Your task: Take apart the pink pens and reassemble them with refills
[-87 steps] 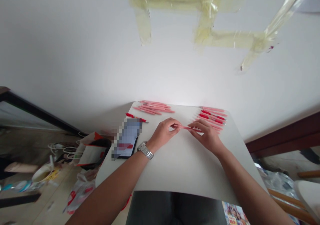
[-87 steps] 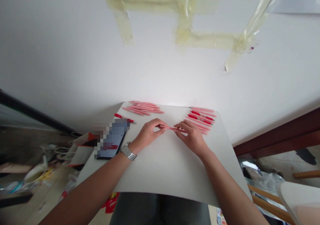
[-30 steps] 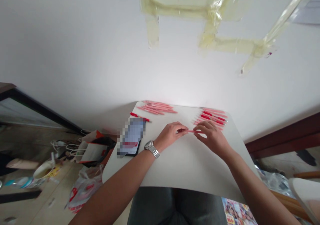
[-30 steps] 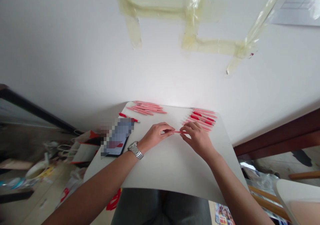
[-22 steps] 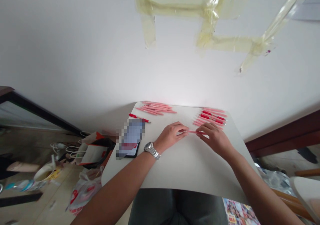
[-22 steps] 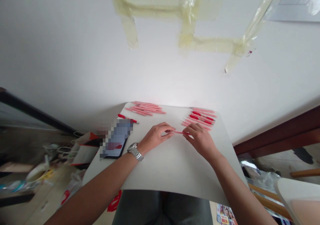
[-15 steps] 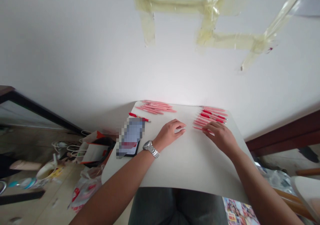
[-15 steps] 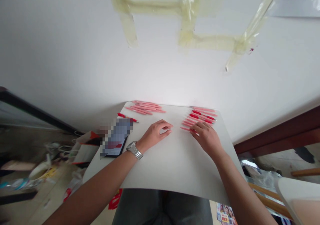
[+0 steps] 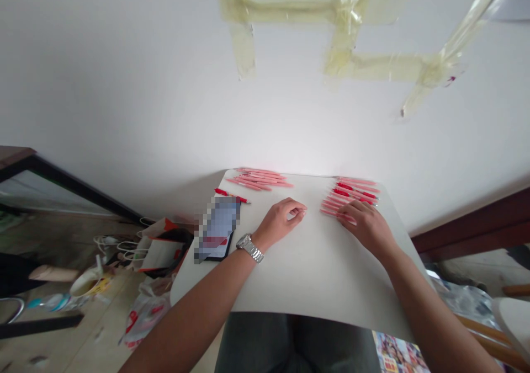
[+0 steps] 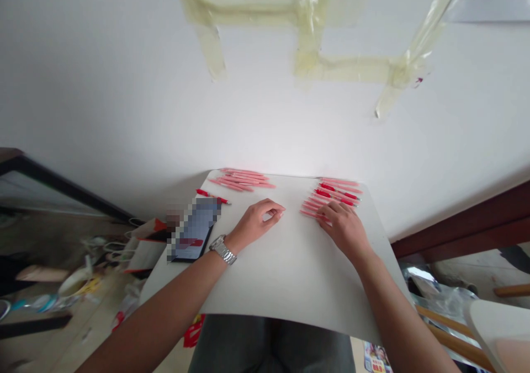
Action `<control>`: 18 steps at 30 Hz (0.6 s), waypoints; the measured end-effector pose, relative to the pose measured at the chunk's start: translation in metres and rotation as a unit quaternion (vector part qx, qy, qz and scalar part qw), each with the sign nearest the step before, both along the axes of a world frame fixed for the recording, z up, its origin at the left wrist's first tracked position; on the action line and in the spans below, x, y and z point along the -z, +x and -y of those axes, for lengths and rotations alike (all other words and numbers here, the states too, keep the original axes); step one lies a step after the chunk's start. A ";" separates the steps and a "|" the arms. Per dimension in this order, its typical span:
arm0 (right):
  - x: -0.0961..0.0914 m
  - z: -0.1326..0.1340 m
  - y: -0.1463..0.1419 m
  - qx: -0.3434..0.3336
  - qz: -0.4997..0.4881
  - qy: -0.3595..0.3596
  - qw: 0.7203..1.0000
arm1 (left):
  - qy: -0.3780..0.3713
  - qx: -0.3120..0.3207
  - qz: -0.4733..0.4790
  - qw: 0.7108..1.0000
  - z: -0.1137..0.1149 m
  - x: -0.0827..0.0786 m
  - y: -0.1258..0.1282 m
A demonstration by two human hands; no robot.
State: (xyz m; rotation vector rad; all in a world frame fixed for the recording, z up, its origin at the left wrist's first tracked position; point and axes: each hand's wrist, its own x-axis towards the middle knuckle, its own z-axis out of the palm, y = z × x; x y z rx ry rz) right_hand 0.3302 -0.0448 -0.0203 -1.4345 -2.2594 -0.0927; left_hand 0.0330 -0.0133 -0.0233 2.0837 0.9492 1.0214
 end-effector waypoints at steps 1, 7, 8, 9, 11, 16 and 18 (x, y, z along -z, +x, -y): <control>0.000 0.000 0.000 -0.002 -0.002 0.002 1.000 | 0.000 0.000 -0.002 1.000 0.000 0.000 0.000; 0.000 0.000 -0.002 0.005 -0.011 0.005 1.000 | 0.020 -0.021 -0.029 0.999 0.000 0.001 -0.001; 0.000 0.000 -0.002 0.010 -0.010 0.005 1.000 | 0.022 -0.025 -0.033 0.999 0.000 0.001 -0.001; 0.000 0.000 -0.002 0.014 -0.008 0.005 1.000 | 0.021 -0.028 -0.036 0.999 -0.001 0.001 -0.001; 0.001 0.001 -0.002 0.019 -0.002 0.005 1.000 | 0.018 -0.030 -0.042 0.999 -0.001 0.001 -0.001; 0.001 0.003 0.000 0.012 0.006 0.019 1.000 | 0.011 -0.031 -0.055 0.998 0.000 0.000 -0.001; 0.001 0.003 0.000 0.011 0.002 0.031 0.999 | 0.008 -0.031 -0.055 0.998 0.000 0.000 -0.001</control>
